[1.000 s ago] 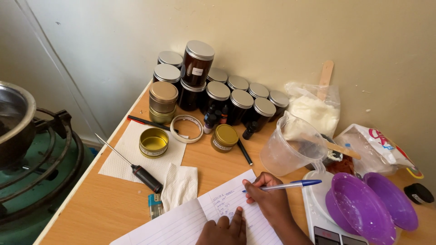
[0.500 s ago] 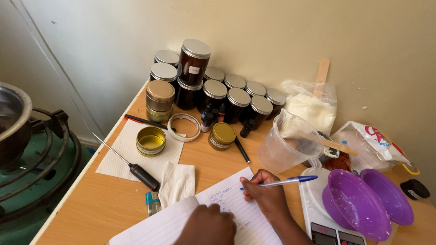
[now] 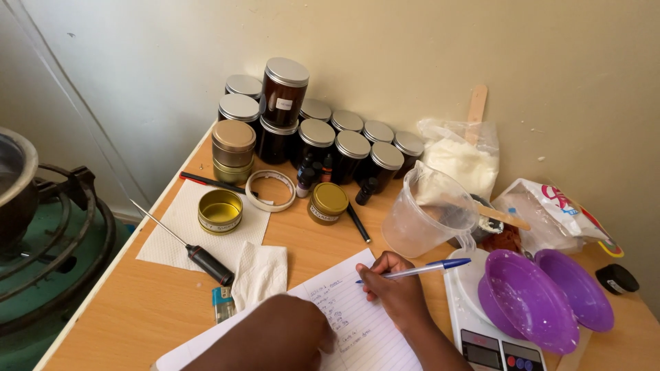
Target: Checking wax temperature, adding fragrance oil, and recording notes during the candle-making process.
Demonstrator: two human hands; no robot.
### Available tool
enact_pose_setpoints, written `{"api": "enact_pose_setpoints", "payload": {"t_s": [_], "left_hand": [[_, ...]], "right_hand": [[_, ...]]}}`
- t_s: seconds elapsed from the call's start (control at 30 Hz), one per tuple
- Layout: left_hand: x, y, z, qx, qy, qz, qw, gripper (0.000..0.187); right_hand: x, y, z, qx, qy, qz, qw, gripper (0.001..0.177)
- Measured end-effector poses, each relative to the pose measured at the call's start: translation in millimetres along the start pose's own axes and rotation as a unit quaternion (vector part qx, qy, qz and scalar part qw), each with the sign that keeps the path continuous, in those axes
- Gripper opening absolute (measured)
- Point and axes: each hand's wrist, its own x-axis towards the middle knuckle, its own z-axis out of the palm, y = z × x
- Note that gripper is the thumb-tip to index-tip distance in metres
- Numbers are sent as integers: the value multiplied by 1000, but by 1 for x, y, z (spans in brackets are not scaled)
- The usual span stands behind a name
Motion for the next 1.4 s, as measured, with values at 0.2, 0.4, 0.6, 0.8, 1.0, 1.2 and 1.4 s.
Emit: {"api": "enact_pose_setpoints", "payload": {"t_s": [0.2, 0.4, 0.6, 0.8, 1.0, 1.2, 1.4], "left_hand": [[56, -28, -56, -103, 56, 0, 993, 72], [47, -13, -63, -161, 18, -10, 987, 68], [46, -14, -75, -177, 22, 82, 980, 11], [59, -50, -70, -110, 119, 96, 982, 51], [73, -42, -113, -18, 41, -149, 988, 51], [72, -42, 3, 25, -57, 84, 994, 34], [81, -41, 26, -12, -122, -62, 990, 28]], "right_hand": [[-39, -40, 2, 148, -207, -117, 960, 40], [-76, -63, -1, 272, -445, -22, 853, 63], [-75, -82, -13, 175, -496, -70, 848, 67], [-72, -72, -3, 194, -401, -92, 890, 78], [-42, -37, -1, 57, -106, -71, 990, 72], [-23, -35, 0, 45, -33, -13, 998, 37], [-16, -45, 13, -22, -41, 42, 998, 24]]}}
